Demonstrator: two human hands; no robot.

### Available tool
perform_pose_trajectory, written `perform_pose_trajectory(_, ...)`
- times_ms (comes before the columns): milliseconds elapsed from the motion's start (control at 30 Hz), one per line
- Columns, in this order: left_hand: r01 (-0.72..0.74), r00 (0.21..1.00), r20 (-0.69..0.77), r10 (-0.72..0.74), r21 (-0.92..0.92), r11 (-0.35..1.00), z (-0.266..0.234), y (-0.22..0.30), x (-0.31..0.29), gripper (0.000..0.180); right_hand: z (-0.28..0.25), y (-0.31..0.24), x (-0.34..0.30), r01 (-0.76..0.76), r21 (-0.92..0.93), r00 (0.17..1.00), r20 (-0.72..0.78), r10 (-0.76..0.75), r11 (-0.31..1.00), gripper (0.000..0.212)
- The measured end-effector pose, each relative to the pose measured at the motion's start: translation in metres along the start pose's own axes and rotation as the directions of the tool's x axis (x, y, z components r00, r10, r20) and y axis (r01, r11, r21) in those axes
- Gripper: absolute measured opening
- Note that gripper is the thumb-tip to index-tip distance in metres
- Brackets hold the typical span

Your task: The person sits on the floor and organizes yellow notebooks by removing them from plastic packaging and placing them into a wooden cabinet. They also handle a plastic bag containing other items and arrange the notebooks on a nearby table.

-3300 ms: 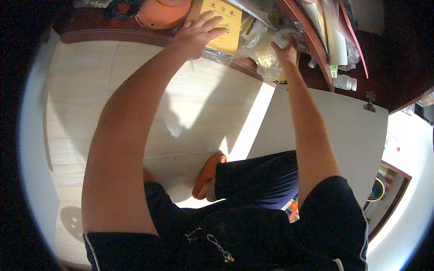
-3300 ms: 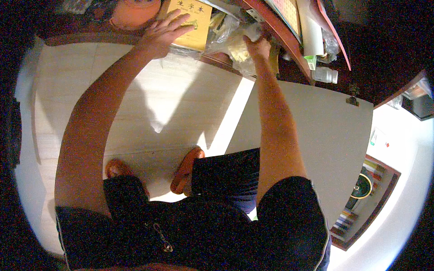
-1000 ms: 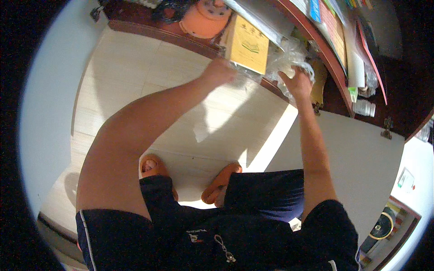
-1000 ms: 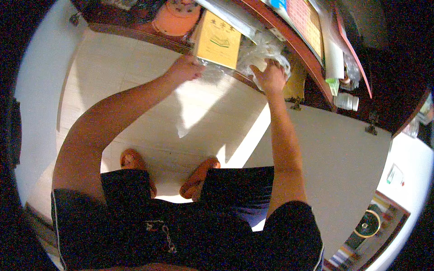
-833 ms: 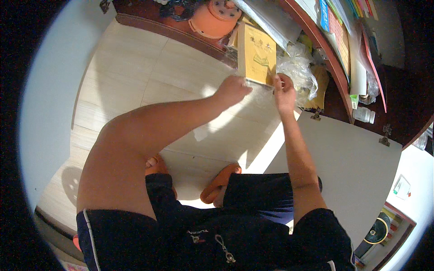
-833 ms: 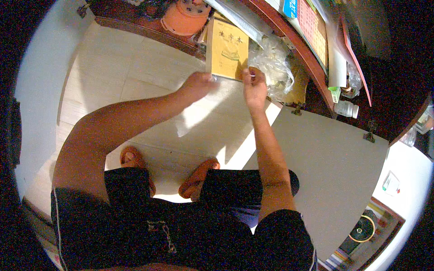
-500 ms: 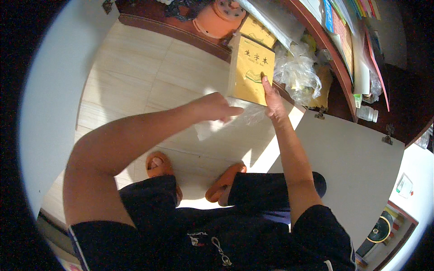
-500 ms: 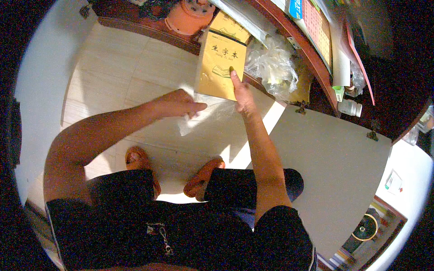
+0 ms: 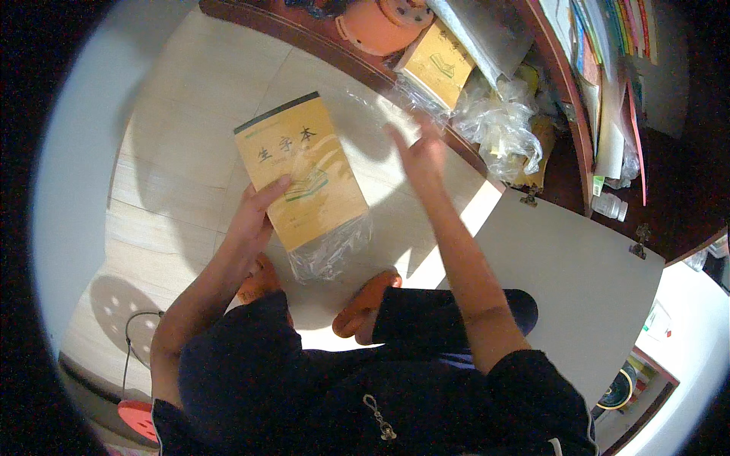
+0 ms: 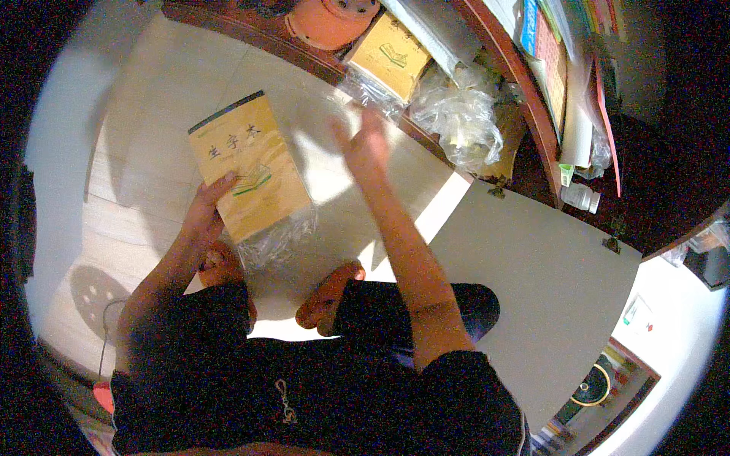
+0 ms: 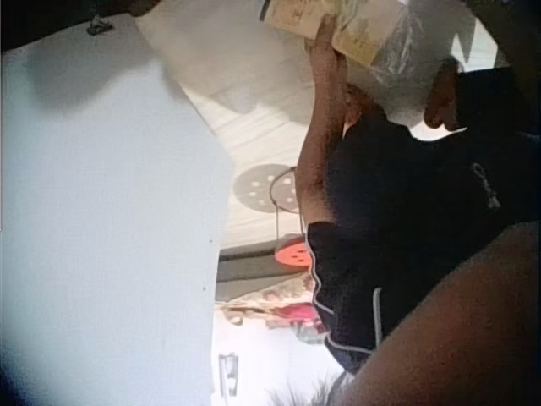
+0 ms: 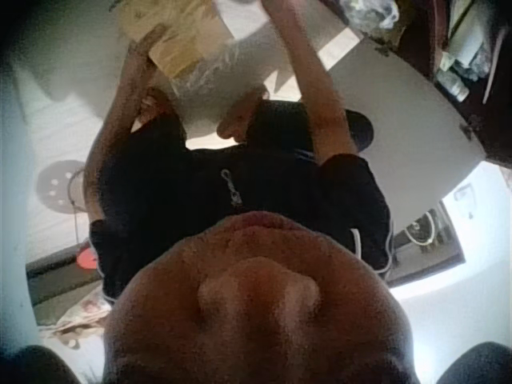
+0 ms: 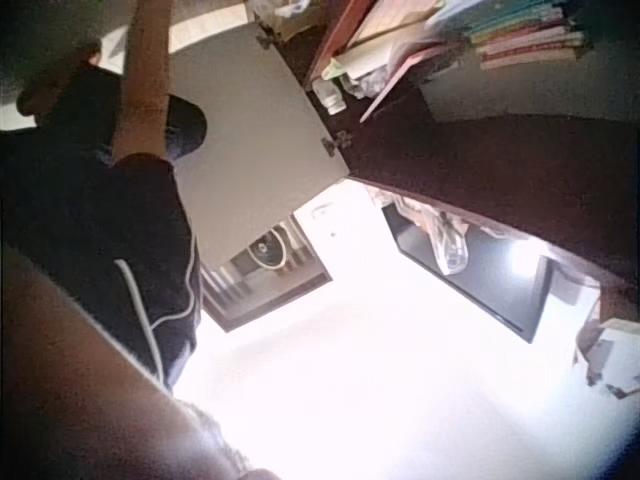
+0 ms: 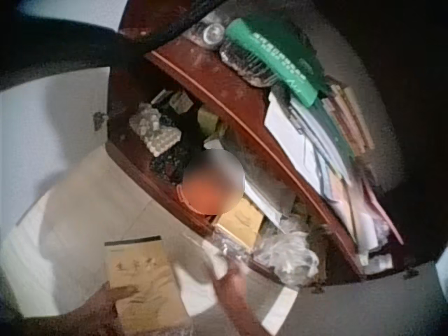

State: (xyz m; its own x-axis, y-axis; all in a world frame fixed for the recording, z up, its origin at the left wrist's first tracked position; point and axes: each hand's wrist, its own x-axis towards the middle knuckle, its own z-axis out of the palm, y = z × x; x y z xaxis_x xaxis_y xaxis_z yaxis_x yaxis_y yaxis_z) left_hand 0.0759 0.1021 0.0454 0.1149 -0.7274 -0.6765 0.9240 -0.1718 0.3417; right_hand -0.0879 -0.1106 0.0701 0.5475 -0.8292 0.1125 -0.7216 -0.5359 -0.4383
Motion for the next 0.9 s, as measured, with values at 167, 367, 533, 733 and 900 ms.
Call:
perform_pose_trajectory(167,0.028,1.0,0.008,-0.028,0.064,0.998,-0.011,-0.003,-0.005,0.039,0.001,0.026,0.073,0.145,-0.438,0.983,-0.035,-0.178,0.887,0.08)
perform_pose_trajectory(367,0.106,0.994,0.006,-0.108,0.138,0.985,-0.002,-0.007,-0.007,0.041,0.03,0.025,0.104,0.045,-0.507,0.999,0.002,-0.051,0.86,0.089)
perform_pose_trajectory(533,0.11,0.992,0.051,-0.119,0.149,0.983,-0.004,-0.015,-0.002,0.044,0.021,0.053,0.099,0.242,-0.555,0.95,-0.03,-0.31,0.796,0.067)
perform_pose_trajectory(733,0.071,0.996,0.046,-0.081,0.195,0.978,-0.003,-0.008,-0.007,0.043,-0.06,0.074,0.089,0.307,-0.473,0.931,-0.029,-0.363,0.826,0.047)
perform_pose_trajectory(900,0.089,0.995,0.015,-0.095,0.215,0.973,-0.007,-0.007,-0.006,0.046,-0.121,0.099,0.12,0.189,-0.34,0.936,-0.222,-0.274,0.921,0.04)
